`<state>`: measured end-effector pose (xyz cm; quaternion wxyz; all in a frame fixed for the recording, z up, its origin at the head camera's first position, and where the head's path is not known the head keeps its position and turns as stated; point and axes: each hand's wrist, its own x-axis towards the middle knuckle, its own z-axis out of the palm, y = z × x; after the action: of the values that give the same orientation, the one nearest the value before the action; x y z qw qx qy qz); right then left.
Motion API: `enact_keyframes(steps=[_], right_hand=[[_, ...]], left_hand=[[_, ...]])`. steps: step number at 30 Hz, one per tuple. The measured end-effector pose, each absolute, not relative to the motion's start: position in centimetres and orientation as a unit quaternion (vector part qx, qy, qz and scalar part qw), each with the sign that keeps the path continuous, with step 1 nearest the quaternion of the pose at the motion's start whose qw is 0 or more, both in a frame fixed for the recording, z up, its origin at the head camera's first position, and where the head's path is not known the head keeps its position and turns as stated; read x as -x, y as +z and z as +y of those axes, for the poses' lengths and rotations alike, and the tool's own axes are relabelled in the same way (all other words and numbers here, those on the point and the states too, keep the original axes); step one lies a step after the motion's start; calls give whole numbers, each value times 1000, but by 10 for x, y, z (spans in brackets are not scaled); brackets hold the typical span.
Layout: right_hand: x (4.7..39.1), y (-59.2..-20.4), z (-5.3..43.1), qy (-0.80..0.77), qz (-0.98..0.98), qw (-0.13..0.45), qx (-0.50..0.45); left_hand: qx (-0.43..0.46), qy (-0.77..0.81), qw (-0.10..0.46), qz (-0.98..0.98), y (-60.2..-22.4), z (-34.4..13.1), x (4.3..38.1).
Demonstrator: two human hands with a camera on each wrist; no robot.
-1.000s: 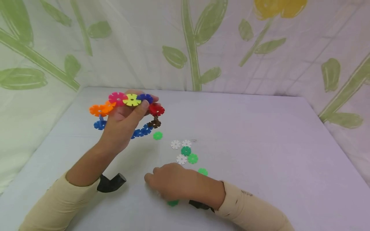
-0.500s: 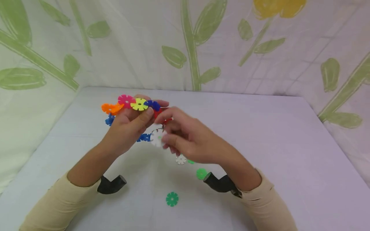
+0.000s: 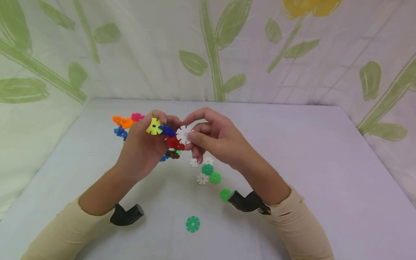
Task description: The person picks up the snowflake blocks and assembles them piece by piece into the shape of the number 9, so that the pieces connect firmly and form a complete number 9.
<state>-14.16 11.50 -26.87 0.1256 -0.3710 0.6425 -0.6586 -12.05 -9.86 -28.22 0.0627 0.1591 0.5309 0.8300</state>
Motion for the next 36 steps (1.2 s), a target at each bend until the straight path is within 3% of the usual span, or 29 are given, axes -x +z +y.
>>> enact_keyframes(steps=[10,19,36], right_hand=[[133,-274,101,-661,652,157,337],[133,-281,95,-684,642,170,303],[129,-281,91,-707,634,151,273]], left_hand=[[-109,886,36,450,-284,-93,115],[-146,884,-16,443,-286,-91,114],[-177,807,8,563,-294,-77,110]])
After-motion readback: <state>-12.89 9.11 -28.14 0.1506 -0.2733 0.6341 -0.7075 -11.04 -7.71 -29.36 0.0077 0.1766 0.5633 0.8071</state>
